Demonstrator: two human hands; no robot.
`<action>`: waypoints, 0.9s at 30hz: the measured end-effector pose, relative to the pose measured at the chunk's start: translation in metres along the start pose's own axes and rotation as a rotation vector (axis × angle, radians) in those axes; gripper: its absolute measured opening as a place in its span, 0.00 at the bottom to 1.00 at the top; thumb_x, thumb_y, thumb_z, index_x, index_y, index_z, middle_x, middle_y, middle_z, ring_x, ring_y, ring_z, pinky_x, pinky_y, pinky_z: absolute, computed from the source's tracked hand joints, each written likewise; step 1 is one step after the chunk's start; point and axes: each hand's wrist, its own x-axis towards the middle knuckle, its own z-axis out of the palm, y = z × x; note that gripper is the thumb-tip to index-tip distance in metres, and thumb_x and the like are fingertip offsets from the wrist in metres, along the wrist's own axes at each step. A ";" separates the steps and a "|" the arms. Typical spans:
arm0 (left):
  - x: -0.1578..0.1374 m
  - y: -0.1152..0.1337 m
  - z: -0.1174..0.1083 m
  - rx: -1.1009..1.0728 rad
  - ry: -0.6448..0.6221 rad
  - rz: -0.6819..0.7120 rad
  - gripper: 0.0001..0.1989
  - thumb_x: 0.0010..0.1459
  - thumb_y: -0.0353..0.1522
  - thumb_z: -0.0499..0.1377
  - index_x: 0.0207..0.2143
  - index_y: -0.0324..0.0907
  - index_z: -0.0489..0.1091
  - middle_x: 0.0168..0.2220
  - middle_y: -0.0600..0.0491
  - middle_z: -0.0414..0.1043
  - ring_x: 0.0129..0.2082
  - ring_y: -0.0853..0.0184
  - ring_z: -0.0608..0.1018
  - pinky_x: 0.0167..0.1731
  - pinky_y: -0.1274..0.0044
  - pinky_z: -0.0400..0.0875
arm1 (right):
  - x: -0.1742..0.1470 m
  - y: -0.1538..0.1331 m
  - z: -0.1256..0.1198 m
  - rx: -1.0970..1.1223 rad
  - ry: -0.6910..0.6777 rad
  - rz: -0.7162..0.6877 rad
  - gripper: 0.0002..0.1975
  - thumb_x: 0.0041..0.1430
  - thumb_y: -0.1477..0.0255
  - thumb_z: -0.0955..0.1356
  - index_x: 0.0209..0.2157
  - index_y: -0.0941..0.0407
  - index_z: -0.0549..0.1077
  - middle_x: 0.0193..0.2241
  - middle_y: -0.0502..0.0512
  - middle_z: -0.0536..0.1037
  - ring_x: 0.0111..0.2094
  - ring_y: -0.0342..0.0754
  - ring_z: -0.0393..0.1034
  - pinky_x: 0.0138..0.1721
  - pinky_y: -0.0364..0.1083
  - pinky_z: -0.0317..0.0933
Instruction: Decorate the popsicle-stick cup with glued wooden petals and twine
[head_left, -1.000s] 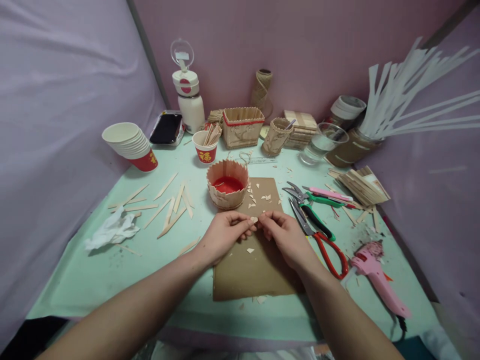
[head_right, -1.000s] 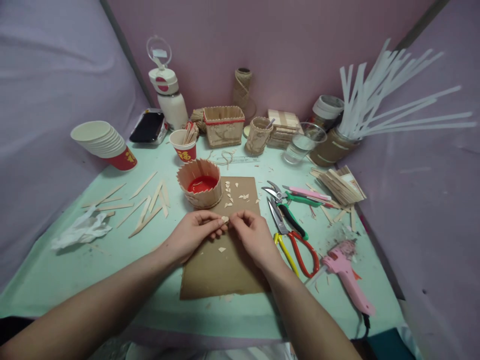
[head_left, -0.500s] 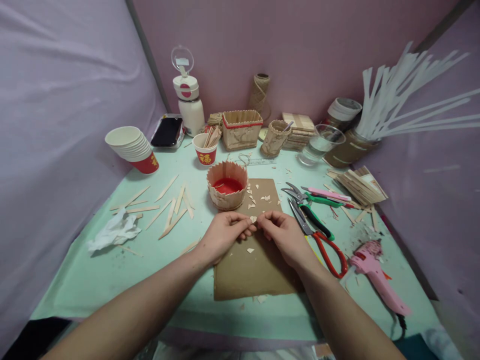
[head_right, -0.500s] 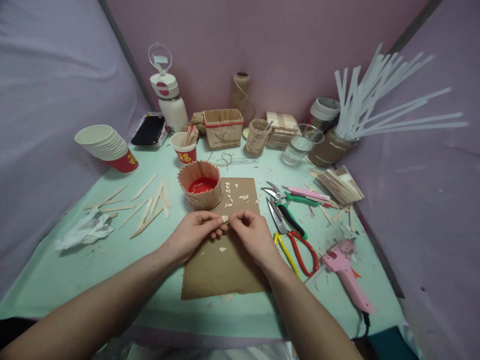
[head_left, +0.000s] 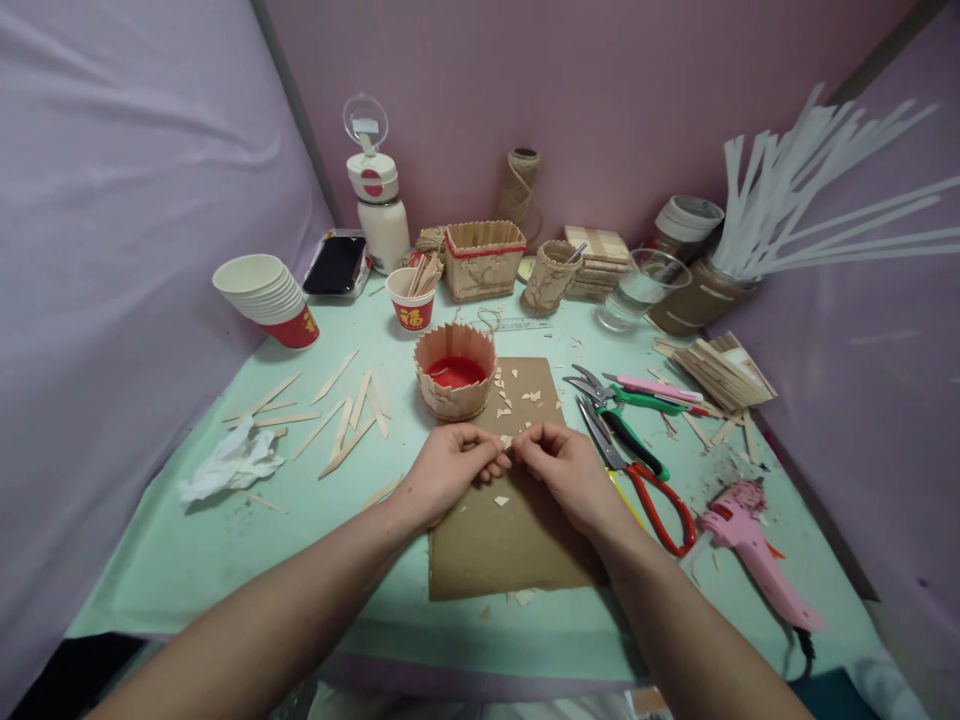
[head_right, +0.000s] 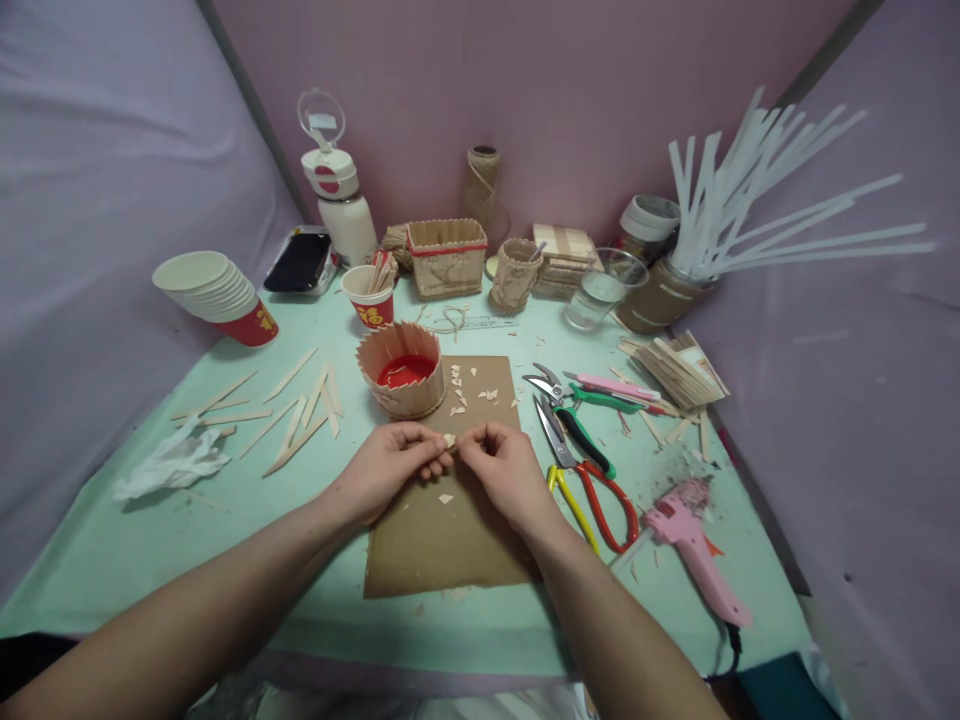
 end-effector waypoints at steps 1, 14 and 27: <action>0.000 0.000 0.000 0.005 -0.001 0.002 0.07 0.52 0.31 0.62 0.24 0.37 0.74 0.23 0.52 0.76 0.22 0.75 0.70 0.26 0.80 0.65 | 0.000 0.000 0.000 -0.001 -0.002 -0.002 0.12 0.50 0.63 0.68 0.24 0.57 0.71 0.20 0.47 0.69 0.23 0.40 0.58 0.26 0.41 0.52; 0.002 -0.005 -0.004 0.015 -0.047 0.049 0.10 0.51 0.36 0.64 0.26 0.37 0.76 0.26 0.51 0.77 0.23 0.74 0.71 0.28 0.79 0.66 | 0.002 0.001 0.000 0.025 -0.023 0.014 0.10 0.50 0.64 0.68 0.25 0.57 0.71 0.20 0.45 0.70 0.22 0.40 0.58 0.27 0.41 0.52; 0.004 -0.007 -0.007 0.074 -0.035 0.114 0.15 0.52 0.41 0.64 0.32 0.36 0.75 0.28 0.51 0.76 0.24 0.74 0.71 0.27 0.80 0.65 | 0.005 -0.001 0.000 0.116 0.016 -0.002 0.08 0.48 0.67 0.67 0.22 0.56 0.70 0.15 0.43 0.66 0.19 0.39 0.54 0.23 0.41 0.48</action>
